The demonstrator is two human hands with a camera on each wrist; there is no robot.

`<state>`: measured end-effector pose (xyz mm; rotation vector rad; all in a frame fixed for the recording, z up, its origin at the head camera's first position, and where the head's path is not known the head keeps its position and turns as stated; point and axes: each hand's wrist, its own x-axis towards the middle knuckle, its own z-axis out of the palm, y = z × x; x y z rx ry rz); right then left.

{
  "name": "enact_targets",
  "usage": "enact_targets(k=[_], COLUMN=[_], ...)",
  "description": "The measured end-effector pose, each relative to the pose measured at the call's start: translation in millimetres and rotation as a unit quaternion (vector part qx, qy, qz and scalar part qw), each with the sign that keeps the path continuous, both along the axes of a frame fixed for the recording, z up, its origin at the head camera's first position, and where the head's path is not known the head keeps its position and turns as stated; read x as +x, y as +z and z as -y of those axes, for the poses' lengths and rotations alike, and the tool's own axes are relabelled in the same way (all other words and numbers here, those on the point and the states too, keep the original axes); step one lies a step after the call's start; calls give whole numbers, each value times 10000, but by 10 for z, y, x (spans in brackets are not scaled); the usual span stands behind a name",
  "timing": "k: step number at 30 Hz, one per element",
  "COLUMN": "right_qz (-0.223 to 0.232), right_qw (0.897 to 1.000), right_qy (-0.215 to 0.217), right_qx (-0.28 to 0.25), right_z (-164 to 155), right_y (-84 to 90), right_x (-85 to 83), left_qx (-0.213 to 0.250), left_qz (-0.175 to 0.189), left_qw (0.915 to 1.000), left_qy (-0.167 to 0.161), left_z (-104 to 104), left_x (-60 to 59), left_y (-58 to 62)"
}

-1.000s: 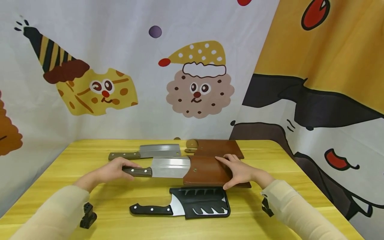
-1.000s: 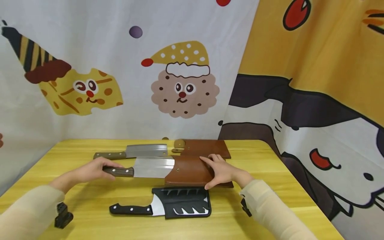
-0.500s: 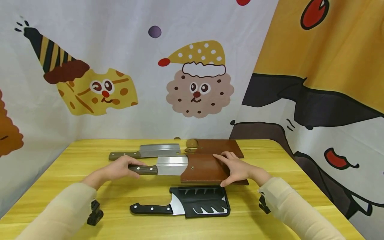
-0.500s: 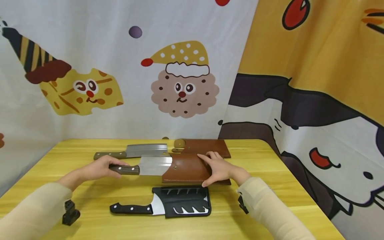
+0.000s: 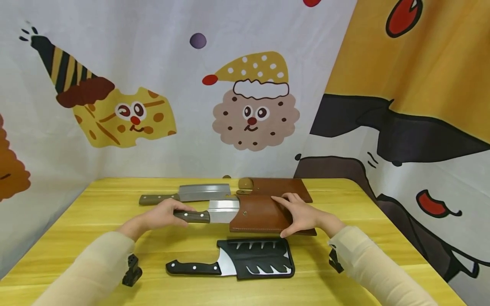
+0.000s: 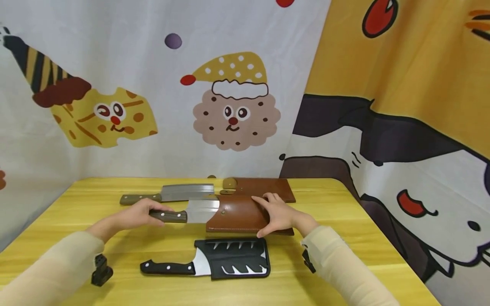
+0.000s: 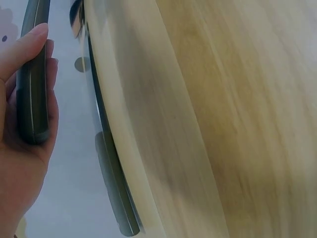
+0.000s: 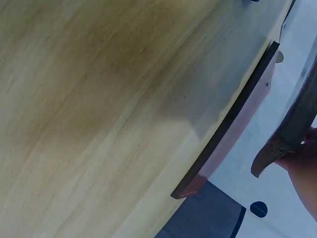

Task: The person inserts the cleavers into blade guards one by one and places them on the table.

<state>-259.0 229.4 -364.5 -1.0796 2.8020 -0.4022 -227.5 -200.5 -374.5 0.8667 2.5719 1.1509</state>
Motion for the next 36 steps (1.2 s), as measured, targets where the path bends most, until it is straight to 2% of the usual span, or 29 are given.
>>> enact_targets(k=[9, 17, 22, 29, 36], right_qz=[41, 141, 112, 85, 46], right_qw=[9999, 9999, 9999, 9999, 9999], right_qy=[-83, -35, -24, 13, 69], right_qx=[40, 38, 33, 54, 89], right_z=[28, 92, 124, 185, 225], right_y=[-8, 12, 8, 9, 16], right_x=[0, -1, -6, -17, -23], left_qx=[62, 49, 48, 104, 123], left_qz=[107, 40, 76, 34, 143], left_qw=[9999, 10000, 9999, 9999, 9998], left_qy=[3, 52, 80, 58, 91], left_z=[-93, -154, -214, -296, -336], left_x=[-10, -1, 25, 3, -9], left_y=[-14, -16, 10, 3, -5])
